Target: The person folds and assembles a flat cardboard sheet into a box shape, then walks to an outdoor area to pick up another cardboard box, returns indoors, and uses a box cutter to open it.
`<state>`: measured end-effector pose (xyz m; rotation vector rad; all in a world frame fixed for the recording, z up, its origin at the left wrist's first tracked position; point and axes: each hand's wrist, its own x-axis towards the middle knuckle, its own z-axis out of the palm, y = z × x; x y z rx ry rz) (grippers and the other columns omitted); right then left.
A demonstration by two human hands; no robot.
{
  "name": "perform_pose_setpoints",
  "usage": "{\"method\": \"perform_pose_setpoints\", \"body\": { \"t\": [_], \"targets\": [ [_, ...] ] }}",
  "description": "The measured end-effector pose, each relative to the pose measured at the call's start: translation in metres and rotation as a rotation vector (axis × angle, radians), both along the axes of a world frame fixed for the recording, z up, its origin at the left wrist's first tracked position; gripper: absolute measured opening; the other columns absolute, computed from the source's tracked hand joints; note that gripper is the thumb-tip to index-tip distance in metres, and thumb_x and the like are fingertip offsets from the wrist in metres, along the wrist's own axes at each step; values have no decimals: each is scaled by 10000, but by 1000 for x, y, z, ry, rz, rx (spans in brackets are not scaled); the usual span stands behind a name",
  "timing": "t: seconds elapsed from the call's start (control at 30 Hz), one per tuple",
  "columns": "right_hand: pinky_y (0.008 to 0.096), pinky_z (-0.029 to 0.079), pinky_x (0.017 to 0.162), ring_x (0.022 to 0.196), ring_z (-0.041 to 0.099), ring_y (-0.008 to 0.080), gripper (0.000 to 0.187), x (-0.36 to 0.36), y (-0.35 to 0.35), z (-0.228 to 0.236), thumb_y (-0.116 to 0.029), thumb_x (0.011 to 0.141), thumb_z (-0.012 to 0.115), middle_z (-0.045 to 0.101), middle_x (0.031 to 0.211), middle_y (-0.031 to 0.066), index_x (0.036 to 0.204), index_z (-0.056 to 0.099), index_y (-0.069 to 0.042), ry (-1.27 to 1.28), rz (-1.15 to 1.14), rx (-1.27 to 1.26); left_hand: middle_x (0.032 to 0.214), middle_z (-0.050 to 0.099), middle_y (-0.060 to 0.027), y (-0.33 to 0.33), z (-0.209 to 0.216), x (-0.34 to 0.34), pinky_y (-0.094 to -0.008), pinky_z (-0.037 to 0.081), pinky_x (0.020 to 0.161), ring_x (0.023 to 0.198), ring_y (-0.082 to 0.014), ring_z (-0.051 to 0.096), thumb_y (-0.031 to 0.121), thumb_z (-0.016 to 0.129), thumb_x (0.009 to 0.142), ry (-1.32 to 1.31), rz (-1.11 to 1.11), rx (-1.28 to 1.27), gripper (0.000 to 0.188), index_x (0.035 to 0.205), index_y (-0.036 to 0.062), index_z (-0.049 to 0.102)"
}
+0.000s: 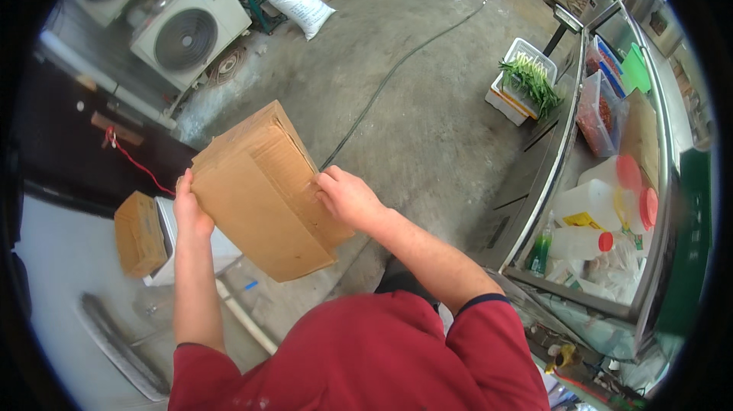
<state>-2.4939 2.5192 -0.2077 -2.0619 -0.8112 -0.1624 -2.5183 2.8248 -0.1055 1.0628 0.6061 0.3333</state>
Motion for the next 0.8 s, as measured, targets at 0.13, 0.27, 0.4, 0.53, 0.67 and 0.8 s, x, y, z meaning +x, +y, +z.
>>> {"method": "perform_pose_setpoints", "body": {
  "t": [0.13, 0.27, 0.4, 0.53, 0.67, 0.8],
  "targets": [
    [449, 531, 741, 894, 634, 367, 205, 82, -52, 37, -122, 886, 621, 616, 996, 148, 1086, 599, -82, 1, 12, -152, 1286, 609, -118, -53, 27, 88, -428, 498, 963, 1146, -267, 598, 270, 564, 1008, 20, 35, 82, 396, 1301, 6, 550],
    [459, 534, 679, 826, 660, 358, 199, 162, -89, 65, -144, 900, 586, 656, 894, 143, 1091, 600, -87, -14, 26, -329, 1293, 606, -126, -83, 36, 160, -425, 497, 966, 1147, -266, 596, 279, 555, 1012, -22, -23, 123, 425, 1326, -5, 534],
    [473, 534, 628, 745, 671, 357, 122, 235, -110, 68, -151, 883, 567, 675, 794, 141, 983, 596, -89, -32, 33, -439, 1299, 607, -114, -94, 25, 240, -421, 495, 967, 1156, -265, 590, 284, 554, 1012, -26, -90, 52, 400, 1319, 28, 553],
    [472, 530, 555, 683, 693, 333, 107, 311, -117, 63, -184, 859, 560, 697, 746, 117, 873, 583, -80, -147, 37, -718, 1279, 616, -126, -114, 6, 325, -380, 491, 959, 1135, -252, 599, 273, 549, 1015, -59, -118, 98, 399, 1284, -22, 573],
    [473, 544, 575, 696, 711, 328, 148, 404, -114, 46, -183, 883, 526, 705, 769, 148, 900, 568, -42, -85, 66, -767, 1238, 631, -128, -128, -16, 434, -369, 497, 942, 1108, -238, 607, 258, 540, 1019, -75, -143, 152, 385, 1253, -44, 585],
    [444, 545, 632, 726, 694, 310, 142, 508, -134, 34, -188, 858, 571, 668, 806, 106, 918, 561, -60, -160, -84, -711, 1207, 641, -128, -139, -37, 565, -378, 509, 918, 1085, -237, 615, 253, 538, 1017, -22, -148, 21, 369, 1234, -41, 597]
  ]
}}
